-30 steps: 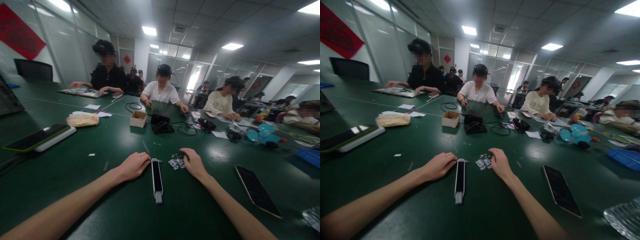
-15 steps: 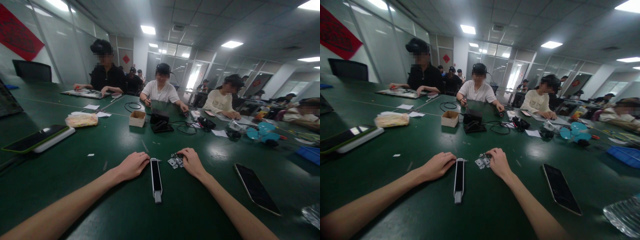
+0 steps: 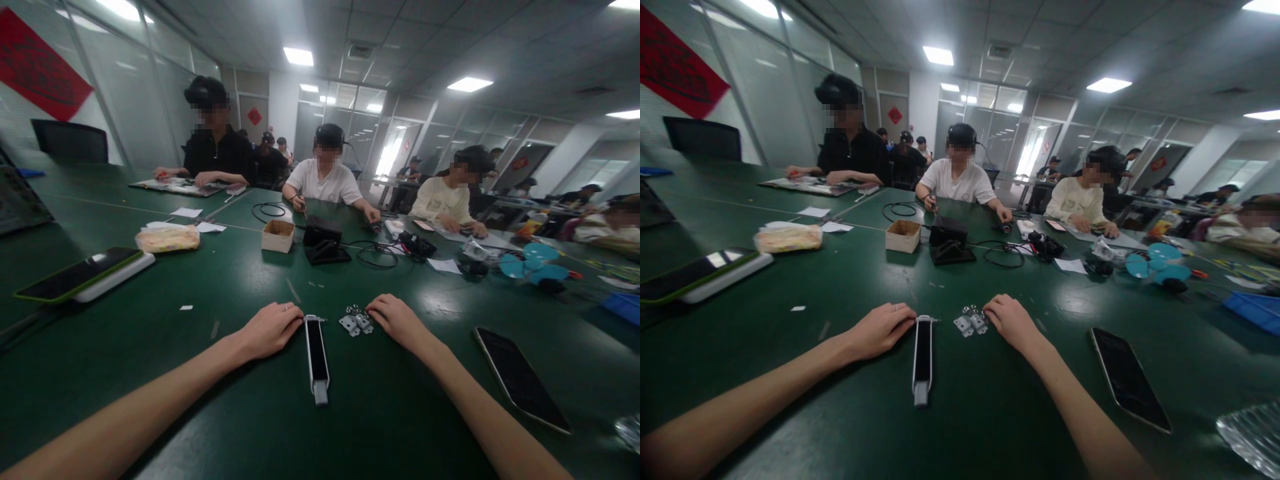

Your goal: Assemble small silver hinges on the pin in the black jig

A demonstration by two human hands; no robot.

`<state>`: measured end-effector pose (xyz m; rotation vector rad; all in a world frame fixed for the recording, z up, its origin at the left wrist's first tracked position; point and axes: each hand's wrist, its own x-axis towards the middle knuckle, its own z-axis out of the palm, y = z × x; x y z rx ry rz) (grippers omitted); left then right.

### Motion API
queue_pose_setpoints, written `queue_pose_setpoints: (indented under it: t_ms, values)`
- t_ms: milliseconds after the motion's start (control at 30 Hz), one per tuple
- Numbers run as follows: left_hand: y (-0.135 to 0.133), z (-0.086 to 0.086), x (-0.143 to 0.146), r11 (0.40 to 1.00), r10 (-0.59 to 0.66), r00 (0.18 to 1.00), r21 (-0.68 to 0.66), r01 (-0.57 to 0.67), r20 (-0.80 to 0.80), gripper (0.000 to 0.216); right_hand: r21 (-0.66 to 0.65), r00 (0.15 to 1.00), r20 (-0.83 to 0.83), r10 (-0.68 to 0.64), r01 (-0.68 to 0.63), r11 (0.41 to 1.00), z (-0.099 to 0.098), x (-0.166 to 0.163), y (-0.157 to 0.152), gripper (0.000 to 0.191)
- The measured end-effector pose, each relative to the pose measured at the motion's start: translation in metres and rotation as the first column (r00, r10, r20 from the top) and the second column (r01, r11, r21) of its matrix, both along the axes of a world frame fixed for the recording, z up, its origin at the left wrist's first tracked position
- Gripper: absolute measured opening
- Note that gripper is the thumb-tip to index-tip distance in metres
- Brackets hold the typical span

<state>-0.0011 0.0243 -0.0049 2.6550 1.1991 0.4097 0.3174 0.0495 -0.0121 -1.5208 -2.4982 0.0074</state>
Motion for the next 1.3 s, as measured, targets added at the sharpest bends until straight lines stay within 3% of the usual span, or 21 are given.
queue_pose_setpoints:
  t_ms: [133,333,833,1033,1300]
  values:
    - [0.0,-0.001,0.0,1.0,-0.006,1.0,0.003,0.006,0.005,0.023,0.039,0.99,0.136,0.032,-0.037,0.999,0.008,-0.006,-0.006,0.024]
    - [0.0,-0.002,-0.001,1.0,-0.023,1.0,0.02,0.022,0.012,0.022,0.107,0.962,0.272,-0.02,-0.009,0.994,0.011,-0.017,-0.009,0.021]
    - [-0.004,0.004,0.0,1.0,-0.027,1.0,0.01,0.027,0.002,0.021,0.297,0.984,0.125,-0.131,0.089,0.951,0.004,-0.026,-0.015,0.017]
    - [-0.008,0.005,0.0,0.998,-0.068,0.997,-0.001,0.068,-0.019,0.02,0.4,0.993,-0.095,0.064,-0.021,0.916,0.006,-0.063,-0.039,0.015]
    - [-0.017,0.006,0.006,0.991,-0.126,0.991,0.047,0.128,-0.049,0.017,0.343,0.974,-0.122,0.193,-0.141,0.929,-0.002,-0.088,-0.053,0.011]
